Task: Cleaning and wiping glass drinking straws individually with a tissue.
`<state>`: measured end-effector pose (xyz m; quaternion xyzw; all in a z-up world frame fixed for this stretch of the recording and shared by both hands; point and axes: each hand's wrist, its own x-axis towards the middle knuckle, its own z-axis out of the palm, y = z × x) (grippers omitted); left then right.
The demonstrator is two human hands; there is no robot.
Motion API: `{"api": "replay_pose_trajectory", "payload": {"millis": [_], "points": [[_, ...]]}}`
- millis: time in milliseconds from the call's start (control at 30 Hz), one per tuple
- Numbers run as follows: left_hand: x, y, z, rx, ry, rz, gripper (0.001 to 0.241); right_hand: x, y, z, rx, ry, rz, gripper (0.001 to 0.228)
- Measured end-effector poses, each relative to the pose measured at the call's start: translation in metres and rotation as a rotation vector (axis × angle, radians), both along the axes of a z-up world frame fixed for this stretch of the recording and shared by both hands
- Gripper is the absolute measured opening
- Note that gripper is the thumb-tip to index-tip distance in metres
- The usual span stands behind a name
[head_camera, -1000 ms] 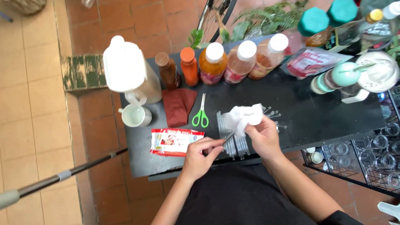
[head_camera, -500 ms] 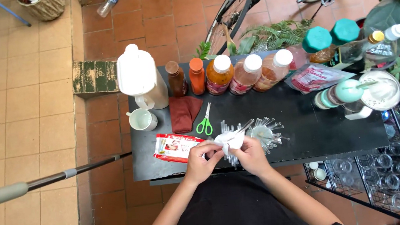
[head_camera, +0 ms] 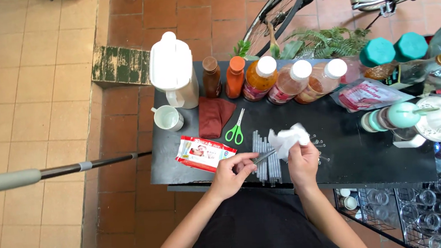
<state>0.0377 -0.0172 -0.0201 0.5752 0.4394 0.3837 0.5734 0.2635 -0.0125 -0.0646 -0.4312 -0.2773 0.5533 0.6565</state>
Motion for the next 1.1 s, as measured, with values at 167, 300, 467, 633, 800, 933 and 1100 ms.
{"api": "replay_pose_trajectory", "payload": {"millis": [167,300,467,633,800,933,1100], "points": [[-0.002,0.001,-0.008,0.031,-0.056,0.077,0.023,-0.009,-0.001,0.009,0.057,-0.077,-0.043,0.033],[-0.005,0.002,-0.009,0.077,-0.129,0.124,0.021,-0.011,-0.006,0.001,0.013,-0.279,0.04,0.031],[-0.001,0.002,-0.006,-0.011,-0.048,0.051,0.022,-0.023,-0.003,0.006,-0.02,-0.356,0.34,0.028],[-0.005,0.002,-0.01,-0.004,-0.041,0.08,0.02,-0.005,0.013,0.014,-0.026,-0.365,0.31,0.028],[-0.01,0.001,-0.005,-0.005,-0.1,0.071,0.02,-0.004,0.011,0.026,-0.017,-0.201,0.004,0.021],[-0.008,0.003,-0.004,0.021,-0.061,0.074,0.021,-0.007,0.003,0.002,-0.014,-0.284,0.045,0.022],[-0.008,0.003,-0.001,0.08,-0.016,0.114,0.019,-0.024,-0.007,-0.004,0.101,-0.407,0.294,0.023]]}}
